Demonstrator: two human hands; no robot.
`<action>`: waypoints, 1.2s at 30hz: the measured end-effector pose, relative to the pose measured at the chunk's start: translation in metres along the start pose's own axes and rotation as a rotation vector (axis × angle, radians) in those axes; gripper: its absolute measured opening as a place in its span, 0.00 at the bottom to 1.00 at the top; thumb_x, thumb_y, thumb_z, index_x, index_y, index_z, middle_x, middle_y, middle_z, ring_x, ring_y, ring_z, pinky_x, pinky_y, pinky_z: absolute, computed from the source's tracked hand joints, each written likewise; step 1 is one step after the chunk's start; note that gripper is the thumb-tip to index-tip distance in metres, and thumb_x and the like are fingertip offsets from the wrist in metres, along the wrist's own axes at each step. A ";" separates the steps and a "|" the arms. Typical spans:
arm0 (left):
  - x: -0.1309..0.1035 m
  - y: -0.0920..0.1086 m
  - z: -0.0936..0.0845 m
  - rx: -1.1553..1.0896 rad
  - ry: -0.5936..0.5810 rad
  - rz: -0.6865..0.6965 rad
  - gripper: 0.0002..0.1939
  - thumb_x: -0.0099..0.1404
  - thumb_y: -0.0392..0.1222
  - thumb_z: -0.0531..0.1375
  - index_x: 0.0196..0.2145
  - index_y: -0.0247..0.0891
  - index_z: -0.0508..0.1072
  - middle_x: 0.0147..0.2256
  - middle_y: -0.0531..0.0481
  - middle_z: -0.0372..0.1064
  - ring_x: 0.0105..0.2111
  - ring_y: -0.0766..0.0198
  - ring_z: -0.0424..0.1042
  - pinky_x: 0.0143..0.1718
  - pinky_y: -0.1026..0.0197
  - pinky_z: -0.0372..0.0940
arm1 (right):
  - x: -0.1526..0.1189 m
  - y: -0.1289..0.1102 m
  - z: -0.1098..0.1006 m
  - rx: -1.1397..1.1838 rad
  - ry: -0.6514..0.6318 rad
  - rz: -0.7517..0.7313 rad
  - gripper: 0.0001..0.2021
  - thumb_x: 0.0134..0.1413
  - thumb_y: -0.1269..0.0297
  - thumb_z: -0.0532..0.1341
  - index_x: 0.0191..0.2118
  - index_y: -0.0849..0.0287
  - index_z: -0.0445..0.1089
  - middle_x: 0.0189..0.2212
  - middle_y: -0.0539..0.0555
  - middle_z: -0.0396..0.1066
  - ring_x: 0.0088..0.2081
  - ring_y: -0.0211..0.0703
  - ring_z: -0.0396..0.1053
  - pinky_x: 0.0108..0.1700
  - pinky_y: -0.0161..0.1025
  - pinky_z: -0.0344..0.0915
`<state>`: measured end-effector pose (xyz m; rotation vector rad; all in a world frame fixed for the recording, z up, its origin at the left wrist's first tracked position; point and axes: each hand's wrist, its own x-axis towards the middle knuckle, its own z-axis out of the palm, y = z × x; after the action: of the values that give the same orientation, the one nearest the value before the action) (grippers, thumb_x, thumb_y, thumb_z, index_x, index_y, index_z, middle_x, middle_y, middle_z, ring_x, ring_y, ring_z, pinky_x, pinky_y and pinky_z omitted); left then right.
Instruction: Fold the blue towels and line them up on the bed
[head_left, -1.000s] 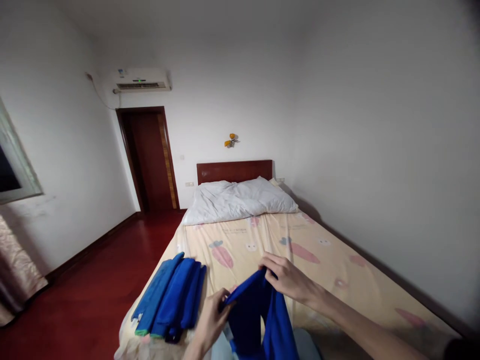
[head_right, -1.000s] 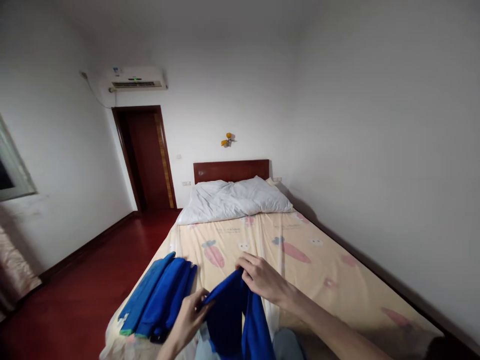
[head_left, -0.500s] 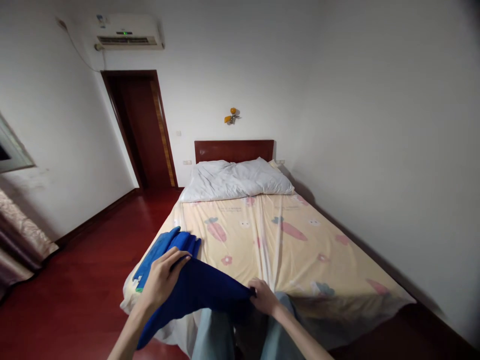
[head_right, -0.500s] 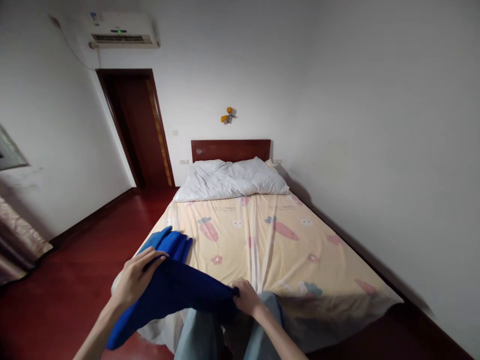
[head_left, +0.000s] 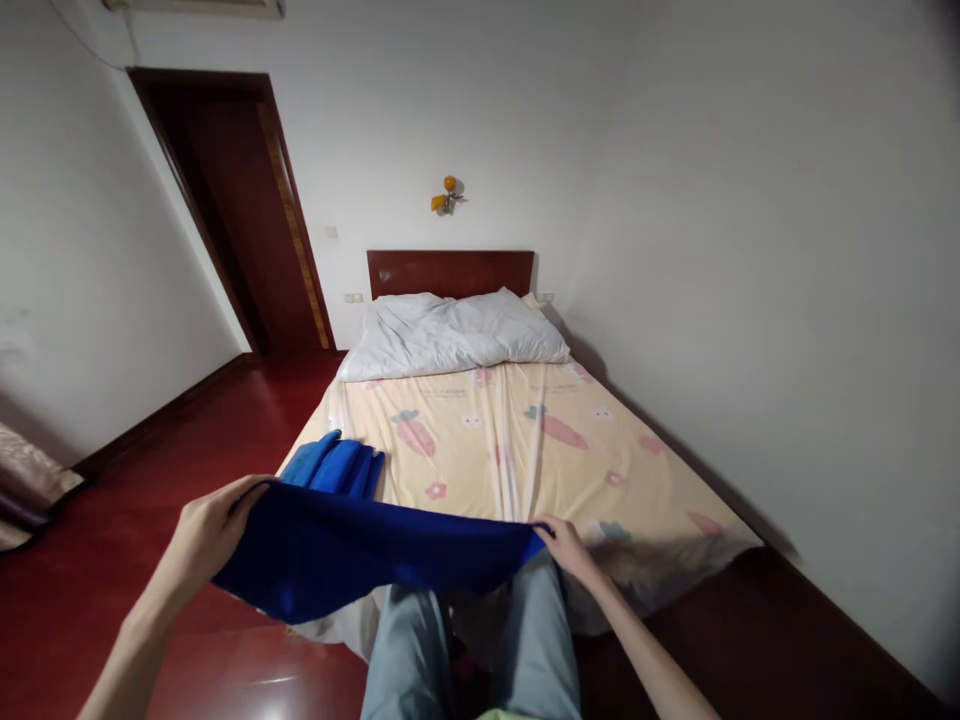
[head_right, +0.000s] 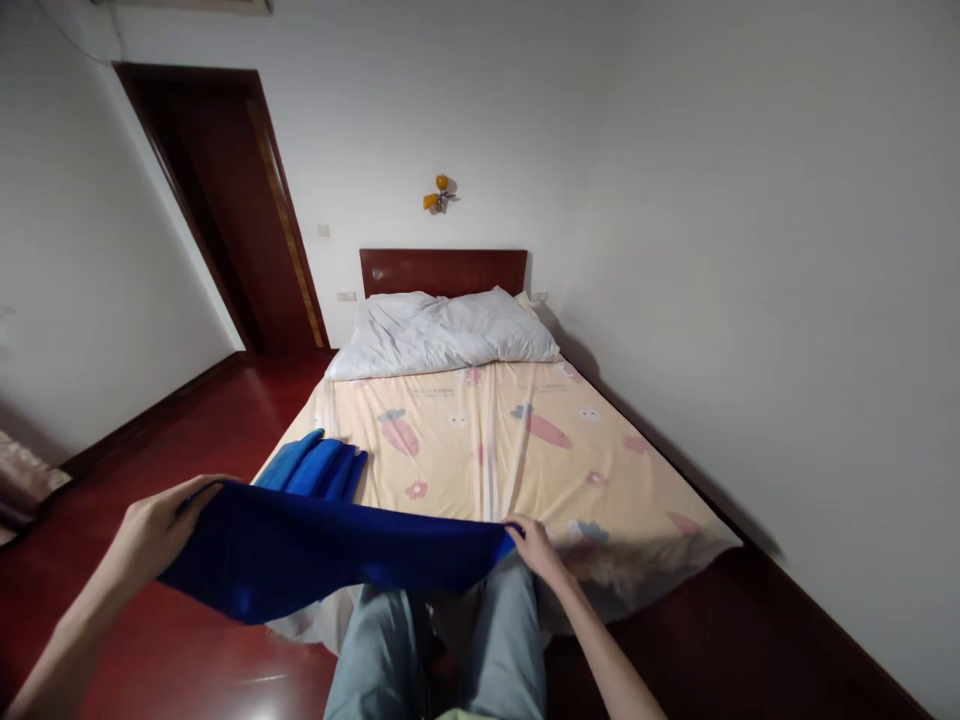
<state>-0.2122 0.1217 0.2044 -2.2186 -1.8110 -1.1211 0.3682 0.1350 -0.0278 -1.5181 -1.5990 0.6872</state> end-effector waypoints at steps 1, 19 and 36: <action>0.002 -0.012 0.005 0.022 -0.026 0.004 0.26 0.68 0.64 0.51 0.41 0.44 0.79 0.37 0.56 0.81 0.35 0.61 0.79 0.40 0.64 0.71 | 0.005 -0.006 -0.016 0.024 0.004 0.003 0.15 0.54 0.55 0.61 0.36 0.59 0.81 0.38 0.60 0.82 0.43 0.55 0.79 0.50 0.49 0.74; 0.104 0.021 0.067 0.068 -0.141 0.357 0.27 0.78 0.45 0.42 0.54 0.23 0.74 0.52 0.47 0.70 0.48 0.68 0.71 0.53 0.65 0.63 | 0.075 -0.081 -0.261 -0.434 0.380 -0.188 0.16 0.57 0.55 0.66 0.40 0.62 0.83 0.34 0.60 0.82 0.32 0.45 0.75 0.38 0.41 0.70; 0.126 0.022 0.076 0.123 -0.599 0.303 0.23 0.67 0.49 0.48 0.43 0.38 0.80 0.37 0.44 0.79 0.35 0.57 0.76 0.43 0.59 0.69 | 0.010 -0.086 -0.311 -0.176 0.183 0.039 0.26 0.44 0.38 0.71 0.38 0.58 0.82 0.26 0.56 0.78 0.27 0.45 0.73 0.34 0.42 0.73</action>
<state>-0.1511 0.2546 0.2283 -2.8183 -1.5491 -0.2949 0.5831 0.0899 0.2093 -1.6920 -1.5256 0.4235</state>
